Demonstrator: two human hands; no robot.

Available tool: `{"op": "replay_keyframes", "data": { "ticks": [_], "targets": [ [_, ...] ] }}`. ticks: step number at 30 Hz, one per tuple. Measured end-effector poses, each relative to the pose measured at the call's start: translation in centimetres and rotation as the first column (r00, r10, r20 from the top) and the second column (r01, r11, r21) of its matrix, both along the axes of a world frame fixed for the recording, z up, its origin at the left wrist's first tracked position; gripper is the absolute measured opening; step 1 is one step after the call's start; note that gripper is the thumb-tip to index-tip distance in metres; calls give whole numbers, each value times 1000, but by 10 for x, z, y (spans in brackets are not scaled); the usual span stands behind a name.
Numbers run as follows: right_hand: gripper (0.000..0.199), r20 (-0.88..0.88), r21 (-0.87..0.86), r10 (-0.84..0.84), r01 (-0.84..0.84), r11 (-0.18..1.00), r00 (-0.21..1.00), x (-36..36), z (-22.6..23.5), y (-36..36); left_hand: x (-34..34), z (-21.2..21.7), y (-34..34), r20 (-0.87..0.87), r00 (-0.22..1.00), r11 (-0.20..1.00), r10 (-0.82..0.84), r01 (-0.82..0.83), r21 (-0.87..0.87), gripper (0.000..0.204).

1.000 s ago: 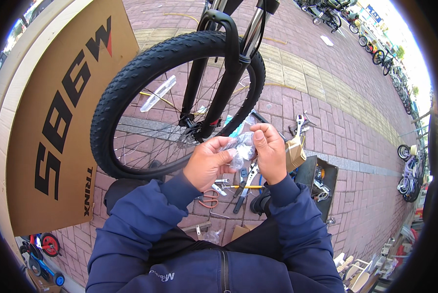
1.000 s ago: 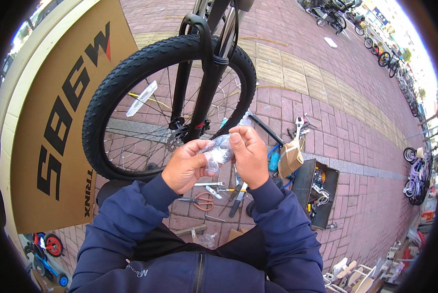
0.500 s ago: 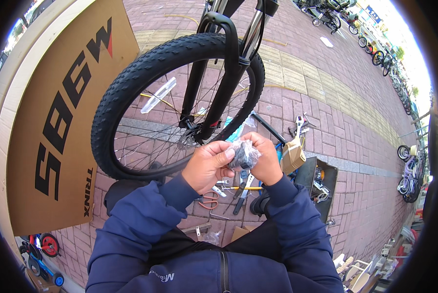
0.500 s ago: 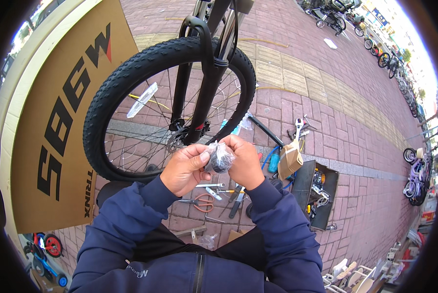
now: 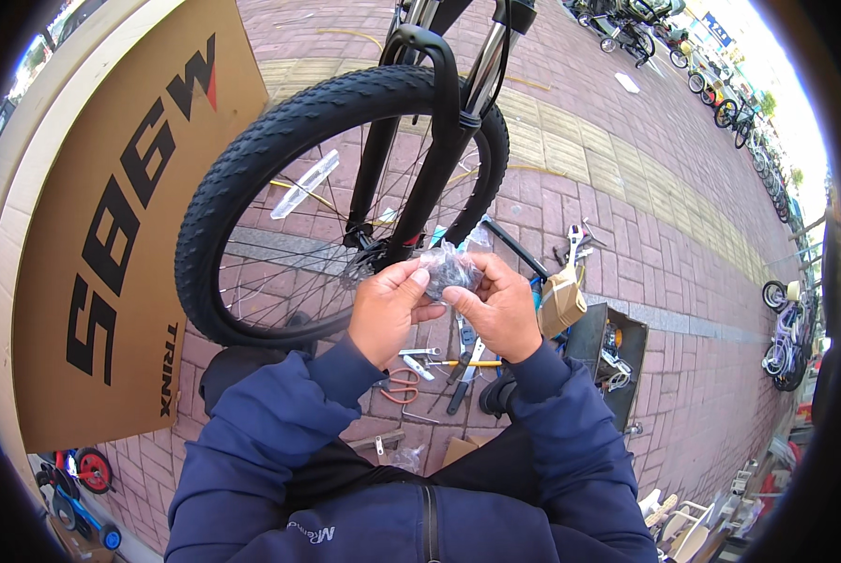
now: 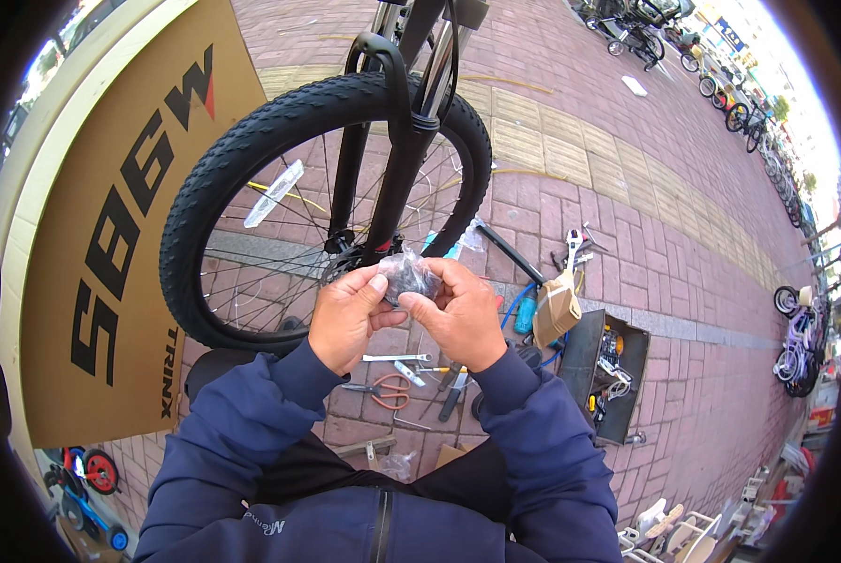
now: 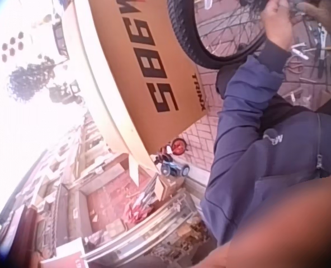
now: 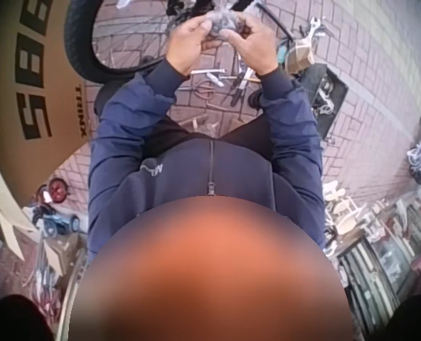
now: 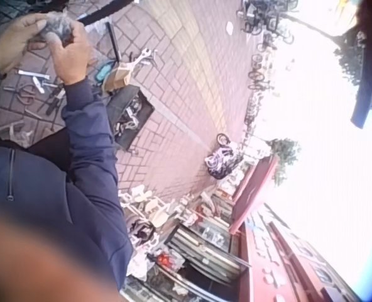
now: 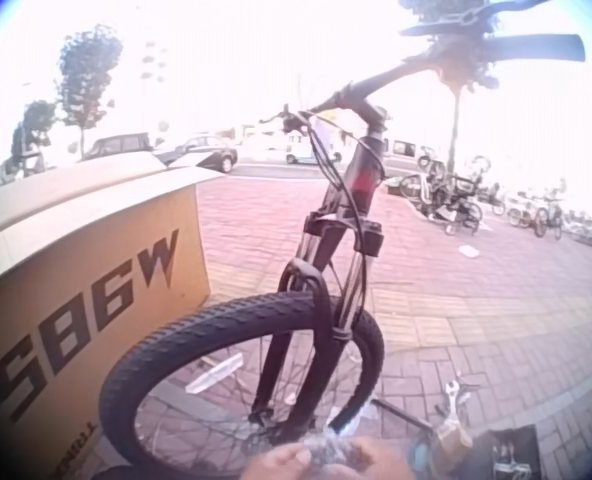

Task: The person assembles a bicycle by attaching the front wheel, installing a reflector, and mounting a bell on the handlebars. They use a screwdriver to tighten components and secure the parts in place.

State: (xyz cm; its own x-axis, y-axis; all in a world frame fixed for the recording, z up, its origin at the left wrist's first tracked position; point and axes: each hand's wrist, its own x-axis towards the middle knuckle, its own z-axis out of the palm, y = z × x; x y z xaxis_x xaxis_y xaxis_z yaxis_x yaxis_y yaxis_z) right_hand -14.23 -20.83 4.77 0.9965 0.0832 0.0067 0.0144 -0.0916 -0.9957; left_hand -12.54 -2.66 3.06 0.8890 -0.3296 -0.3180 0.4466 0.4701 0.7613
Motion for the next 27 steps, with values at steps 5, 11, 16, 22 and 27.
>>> {"op": "replay_keyframes", "data": {
  "ticks": [5,11,16,22,27],
  "targets": [
    [41,128,-174,-131,152,973,983,-2,-5,2,-1,0,0,78,996,977,44,-59,206,21],
    [42,249,-45,-215,233,972,944,-1,-11,2,-3,4,-2,11,994,957,-104,98,273,18],
    [45,246,-45,-191,208,977,950,3,-12,1,-13,16,0,7,867,795,-499,454,402,14],
    [59,371,-413,3,162,896,929,2,8,-1,8,30,17,848,514,707,-127,-553,441,22],
    [65,425,-451,128,87,888,896,1,14,2,13,29,25,695,608,725,-383,-268,634,25]
  ]
}}
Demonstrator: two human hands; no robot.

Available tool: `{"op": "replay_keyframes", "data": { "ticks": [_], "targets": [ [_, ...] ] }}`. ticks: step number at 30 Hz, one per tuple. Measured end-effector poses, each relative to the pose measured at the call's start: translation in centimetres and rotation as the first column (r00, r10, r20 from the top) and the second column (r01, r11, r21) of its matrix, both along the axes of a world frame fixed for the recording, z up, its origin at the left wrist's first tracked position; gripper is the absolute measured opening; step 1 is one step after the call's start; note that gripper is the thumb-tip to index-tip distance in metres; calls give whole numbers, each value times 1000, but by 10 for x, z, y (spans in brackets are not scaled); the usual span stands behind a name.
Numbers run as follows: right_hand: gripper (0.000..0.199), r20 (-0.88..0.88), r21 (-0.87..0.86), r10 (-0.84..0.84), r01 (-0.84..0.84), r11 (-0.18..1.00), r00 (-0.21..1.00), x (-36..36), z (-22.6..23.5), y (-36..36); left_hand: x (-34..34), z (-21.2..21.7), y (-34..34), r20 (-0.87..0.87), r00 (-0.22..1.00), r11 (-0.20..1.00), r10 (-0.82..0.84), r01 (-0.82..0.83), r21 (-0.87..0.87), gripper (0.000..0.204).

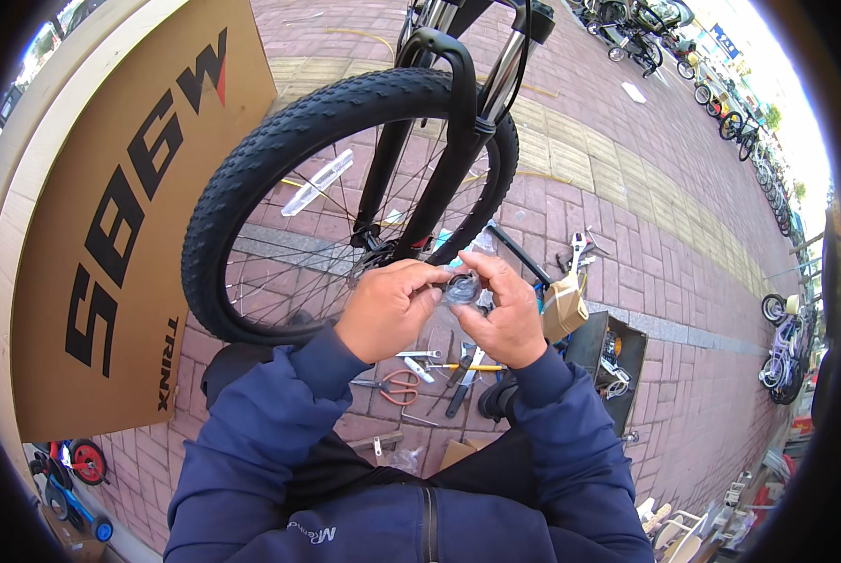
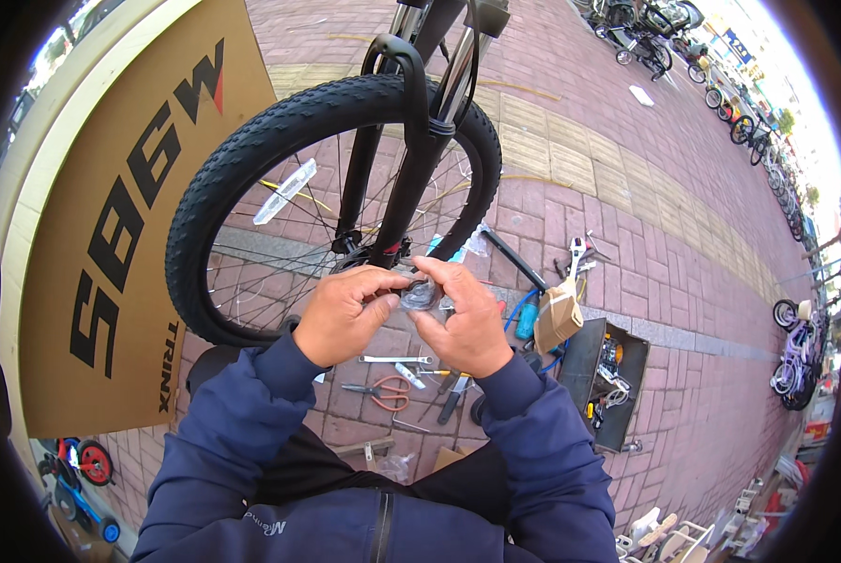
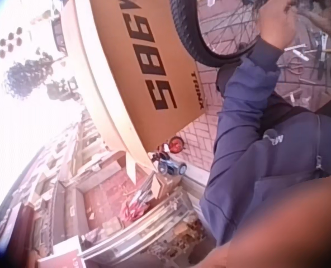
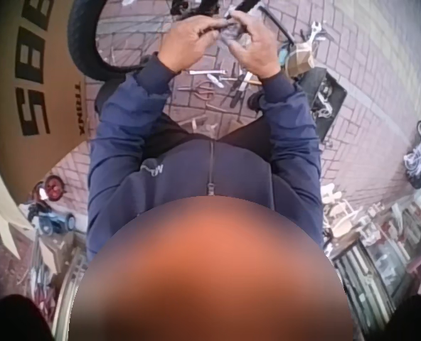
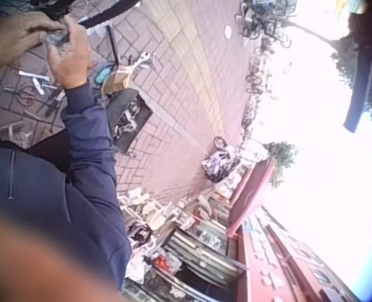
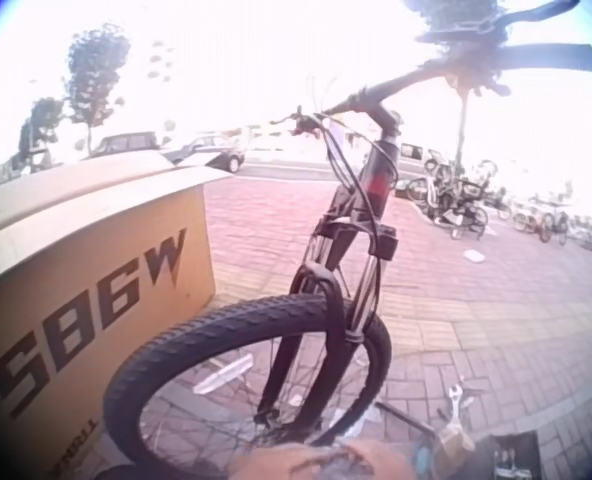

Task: The person assembles a bicycle by attaching the front wheel, installing a reflector, and mounting a bell on the handlebars. They use a screwdriver to tighten components and secure the parts in place.

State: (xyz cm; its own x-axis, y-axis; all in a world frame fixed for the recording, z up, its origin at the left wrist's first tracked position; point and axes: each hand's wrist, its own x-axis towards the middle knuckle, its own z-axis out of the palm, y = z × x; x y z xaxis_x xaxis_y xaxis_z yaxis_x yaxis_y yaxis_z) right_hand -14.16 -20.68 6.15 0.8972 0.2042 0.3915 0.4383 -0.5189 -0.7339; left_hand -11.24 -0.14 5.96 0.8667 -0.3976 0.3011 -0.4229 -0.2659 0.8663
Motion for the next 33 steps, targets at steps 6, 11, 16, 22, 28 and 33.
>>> {"op": "replay_keyframes", "data": {
  "ticks": [6,11,16,22,28,33],
  "targets": [
    [64,-107,125,74,-61,990,991,-1,-5,-1,-6,-7,-2,-200,979,999,-38,35,-17,24],
    [38,-338,175,-32,96,980,940,0,-5,1,-1,-9,-2,-384,921,975,64,-140,-173,19],
    [10,-355,-56,-171,162,985,919,2,-12,-7,10,-4,6,-532,847,881,11,-260,-396,11],
    [23,-614,-576,-38,-415,704,788,0,-23,-15,14,3,13,-658,744,795,-117,-326,-511,8],
    [25,-487,323,58,118,939,871,-1,-5,-3,8,3,7,-679,718,865,-152,-236,-443,12],
    [18,-593,540,220,181,822,775,0,-4,5,3,-9,-1,-631,738,844,-239,-164,-511,22]
  ]
}}
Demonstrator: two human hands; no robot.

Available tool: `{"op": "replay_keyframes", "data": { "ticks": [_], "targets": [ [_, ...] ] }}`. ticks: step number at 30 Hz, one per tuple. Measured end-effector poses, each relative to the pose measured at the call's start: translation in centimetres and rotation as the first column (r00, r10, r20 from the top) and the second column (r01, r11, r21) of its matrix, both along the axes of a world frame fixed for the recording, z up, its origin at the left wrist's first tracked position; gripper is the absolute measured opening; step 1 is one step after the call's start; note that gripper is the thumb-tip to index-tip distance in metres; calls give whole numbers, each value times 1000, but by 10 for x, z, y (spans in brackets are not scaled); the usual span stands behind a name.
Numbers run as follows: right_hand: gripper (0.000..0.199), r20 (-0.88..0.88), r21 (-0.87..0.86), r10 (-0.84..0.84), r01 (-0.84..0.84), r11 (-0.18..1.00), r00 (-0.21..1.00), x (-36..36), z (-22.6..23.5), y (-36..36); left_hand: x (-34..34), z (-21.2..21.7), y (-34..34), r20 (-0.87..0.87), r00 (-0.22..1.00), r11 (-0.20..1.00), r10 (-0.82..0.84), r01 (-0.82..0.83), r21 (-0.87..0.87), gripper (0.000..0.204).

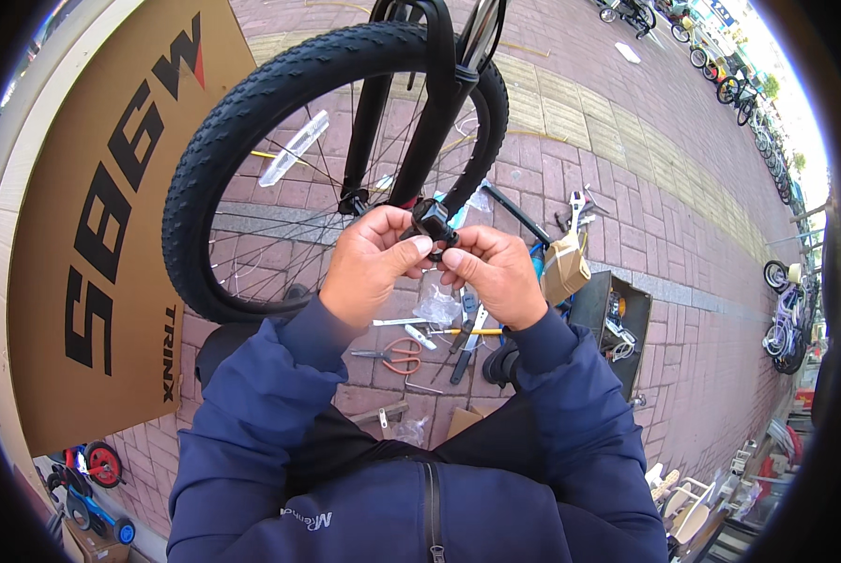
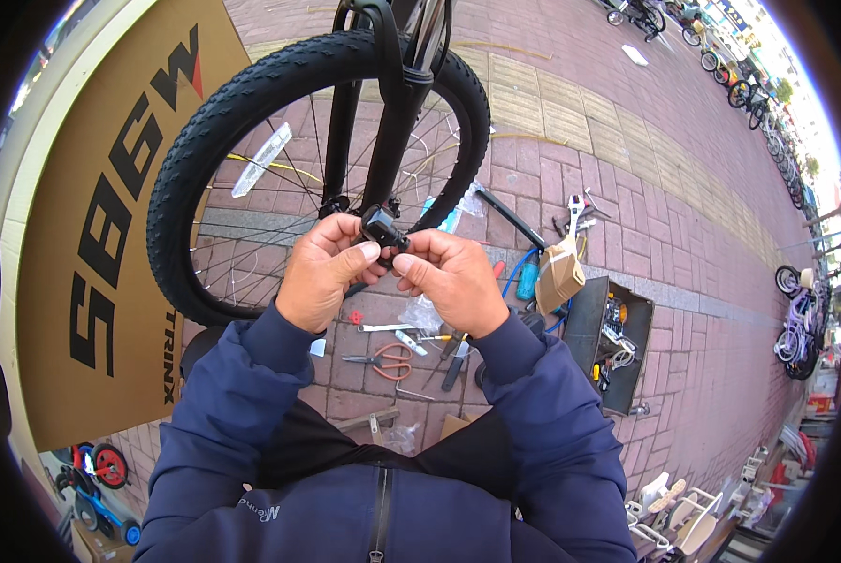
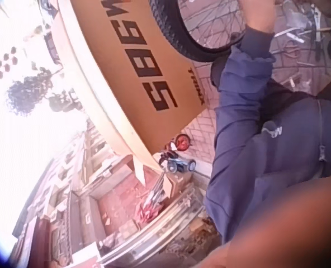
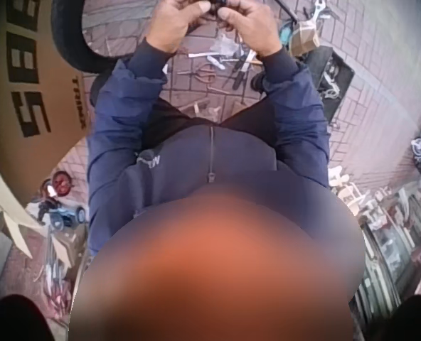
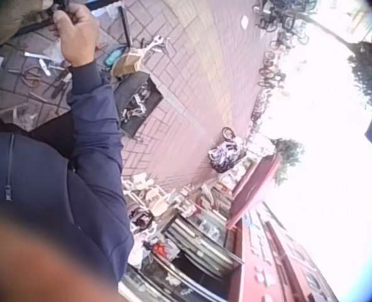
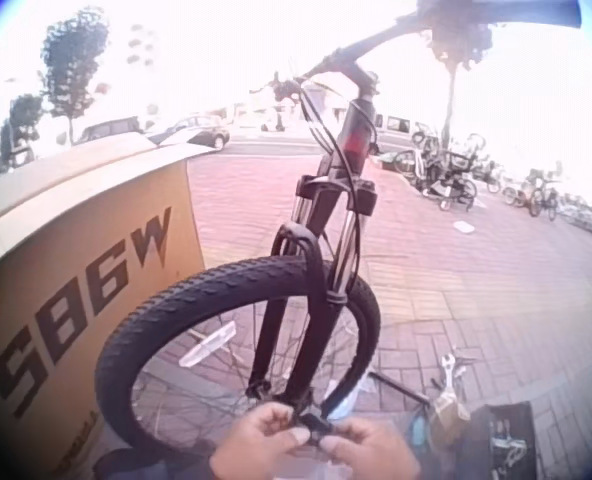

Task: The person assembles a bicycle by attaching the front wheel, installing a reflector, and mounting a bell on the handlebars. They use a screwdriver to tighten components and secure the parts in place.

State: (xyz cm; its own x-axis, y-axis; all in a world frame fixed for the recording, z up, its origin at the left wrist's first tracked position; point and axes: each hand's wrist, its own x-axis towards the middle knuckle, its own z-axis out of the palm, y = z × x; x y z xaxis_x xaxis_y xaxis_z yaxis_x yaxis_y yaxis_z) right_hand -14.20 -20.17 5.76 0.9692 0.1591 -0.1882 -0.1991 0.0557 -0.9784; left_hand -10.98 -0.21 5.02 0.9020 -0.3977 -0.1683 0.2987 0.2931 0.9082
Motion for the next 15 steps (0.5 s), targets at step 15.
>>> {"op": "replay_keyframes", "data": {
  "ticks": [15],
  "targets": [
    [25,-196,-798,62,-195,570,979,20,-247,-74,-11,24,6,-5,997,996,83,-83,-25,28]
  ]
}}
